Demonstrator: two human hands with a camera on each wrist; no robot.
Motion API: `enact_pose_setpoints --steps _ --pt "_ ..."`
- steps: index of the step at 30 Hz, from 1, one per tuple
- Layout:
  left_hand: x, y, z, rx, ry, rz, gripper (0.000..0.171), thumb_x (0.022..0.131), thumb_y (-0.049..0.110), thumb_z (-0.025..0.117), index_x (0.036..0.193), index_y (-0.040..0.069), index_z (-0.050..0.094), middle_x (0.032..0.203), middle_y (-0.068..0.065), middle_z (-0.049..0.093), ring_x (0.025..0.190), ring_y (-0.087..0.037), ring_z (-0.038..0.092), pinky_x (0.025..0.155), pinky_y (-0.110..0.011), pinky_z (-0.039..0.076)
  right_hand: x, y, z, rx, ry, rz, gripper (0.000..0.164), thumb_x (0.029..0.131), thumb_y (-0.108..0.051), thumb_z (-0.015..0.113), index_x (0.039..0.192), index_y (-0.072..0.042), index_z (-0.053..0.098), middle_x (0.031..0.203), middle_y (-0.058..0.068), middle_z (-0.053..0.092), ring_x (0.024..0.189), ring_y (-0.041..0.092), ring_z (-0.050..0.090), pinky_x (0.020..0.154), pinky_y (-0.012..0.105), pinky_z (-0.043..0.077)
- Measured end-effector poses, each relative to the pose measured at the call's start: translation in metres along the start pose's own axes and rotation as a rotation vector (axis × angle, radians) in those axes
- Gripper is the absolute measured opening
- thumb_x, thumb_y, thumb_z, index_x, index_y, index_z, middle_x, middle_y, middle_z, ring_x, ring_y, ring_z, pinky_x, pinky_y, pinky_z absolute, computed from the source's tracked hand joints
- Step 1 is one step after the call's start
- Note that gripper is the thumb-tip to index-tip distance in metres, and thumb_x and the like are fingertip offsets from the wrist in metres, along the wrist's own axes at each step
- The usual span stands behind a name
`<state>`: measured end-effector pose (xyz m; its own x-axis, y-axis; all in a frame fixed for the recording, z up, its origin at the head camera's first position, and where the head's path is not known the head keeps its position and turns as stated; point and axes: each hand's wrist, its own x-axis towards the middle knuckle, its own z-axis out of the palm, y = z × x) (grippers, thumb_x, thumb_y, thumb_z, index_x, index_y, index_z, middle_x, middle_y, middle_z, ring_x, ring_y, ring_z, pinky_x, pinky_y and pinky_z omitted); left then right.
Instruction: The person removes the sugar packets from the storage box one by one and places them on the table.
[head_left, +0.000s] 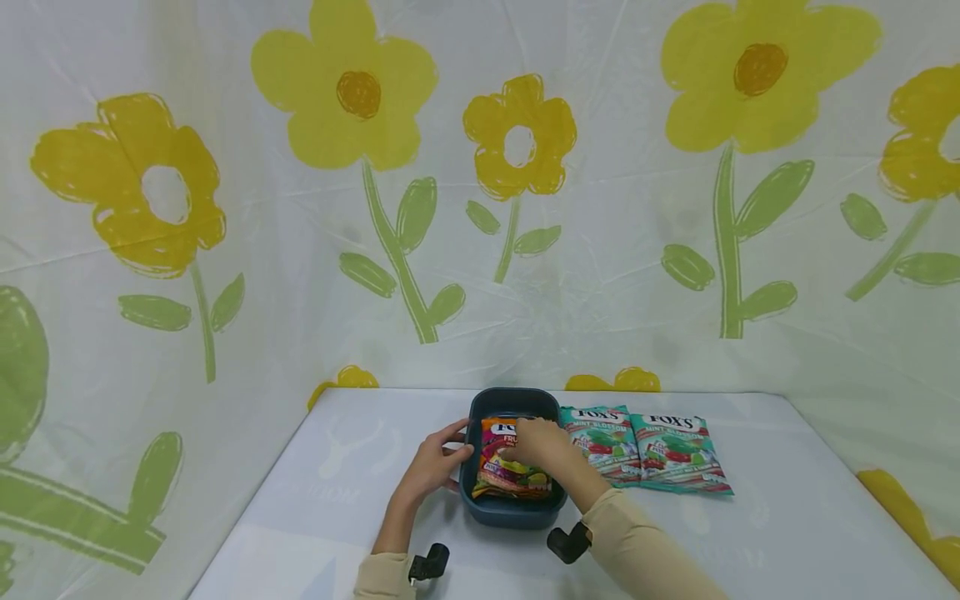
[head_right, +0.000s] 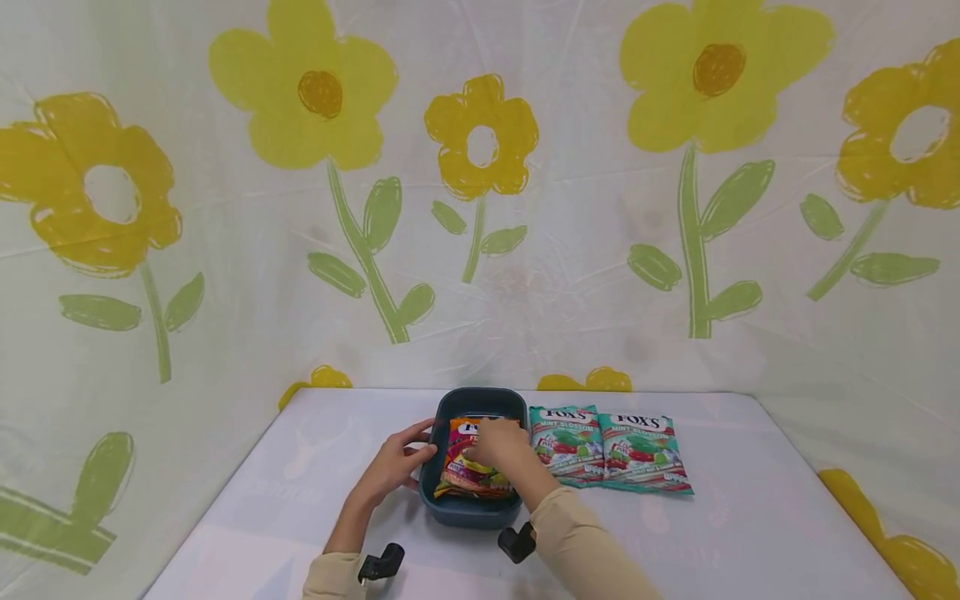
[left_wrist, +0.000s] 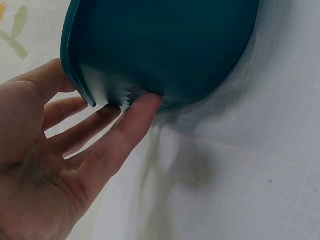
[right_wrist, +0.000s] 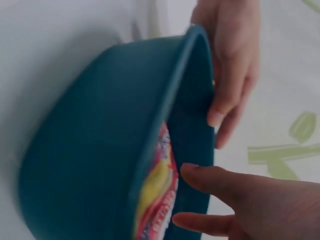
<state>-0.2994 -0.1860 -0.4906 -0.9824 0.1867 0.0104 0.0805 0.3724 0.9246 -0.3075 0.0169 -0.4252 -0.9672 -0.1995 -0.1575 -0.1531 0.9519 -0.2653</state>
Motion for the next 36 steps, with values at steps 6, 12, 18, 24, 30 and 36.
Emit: enact_pose_setpoints --steps 6,12,18,24,30,36 --pt "-0.001 0.001 0.001 -0.007 -0.002 -0.002 0.053 0.097 0.021 0.06 0.148 0.016 0.045 0.134 -0.023 0.055 0.105 -0.028 0.065 0.054 -0.037 0.061 0.004 -0.001 0.014 0.021 0.018 -0.01 0.048 0.085 -0.046 0.072 0.114 -0.008 0.064 0.103 0.009 0.071 0.09 0.028 0.063 0.086 0.054 0.054" --pt "0.0 0.001 0.0 -0.003 -0.011 0.012 0.054 0.097 0.02 0.06 0.148 0.014 0.044 0.134 -0.024 0.055 0.106 -0.03 0.066 0.054 -0.037 0.061 0.006 -0.001 0.022 0.073 0.065 -0.014 0.049 0.086 -0.044 0.072 0.118 -0.008 0.064 0.11 0.014 0.069 0.094 0.033 0.063 0.088 0.058 0.052" --pt "-0.001 0.002 0.0 -0.002 -0.007 0.009 0.053 0.097 0.02 0.06 0.148 0.014 0.044 0.135 -0.024 0.054 0.106 -0.03 0.066 0.054 -0.037 0.061 0.005 -0.003 0.031 0.057 0.136 0.018 0.049 0.086 -0.042 0.072 0.12 -0.008 0.062 0.113 0.019 0.066 0.095 0.038 0.064 0.085 0.059 0.054" --pt "0.0 0.002 0.0 -0.004 -0.011 0.007 0.054 0.097 0.021 0.06 0.148 0.015 0.044 0.135 -0.023 0.054 0.105 -0.029 0.066 0.054 -0.037 0.061 0.005 -0.007 0.036 0.006 0.178 0.082 0.057 0.083 -0.044 0.075 0.121 -0.006 0.059 0.115 0.023 0.063 0.098 0.042 0.062 0.085 0.058 0.055" --pt "0.001 0.002 0.002 0.003 -0.005 0.014 0.054 0.097 0.02 0.06 0.148 0.013 0.043 0.134 -0.025 0.055 0.106 -0.031 0.066 0.054 -0.037 0.061 0.005 -0.01 0.04 -0.006 0.167 0.142 0.063 0.085 -0.047 0.072 0.131 -0.007 0.055 0.121 0.025 0.06 0.099 0.041 0.062 0.09 0.056 0.055" --pt "0.0 0.002 0.002 0.013 -0.001 0.007 0.055 0.097 0.019 0.059 0.148 0.012 0.043 0.134 -0.025 0.055 0.105 -0.031 0.066 0.053 -0.037 0.061 0.005 -0.013 0.042 0.015 0.143 0.199 0.067 0.085 -0.047 0.072 0.135 -0.008 0.052 0.119 0.025 0.062 0.099 0.037 0.063 0.091 0.053 0.056"
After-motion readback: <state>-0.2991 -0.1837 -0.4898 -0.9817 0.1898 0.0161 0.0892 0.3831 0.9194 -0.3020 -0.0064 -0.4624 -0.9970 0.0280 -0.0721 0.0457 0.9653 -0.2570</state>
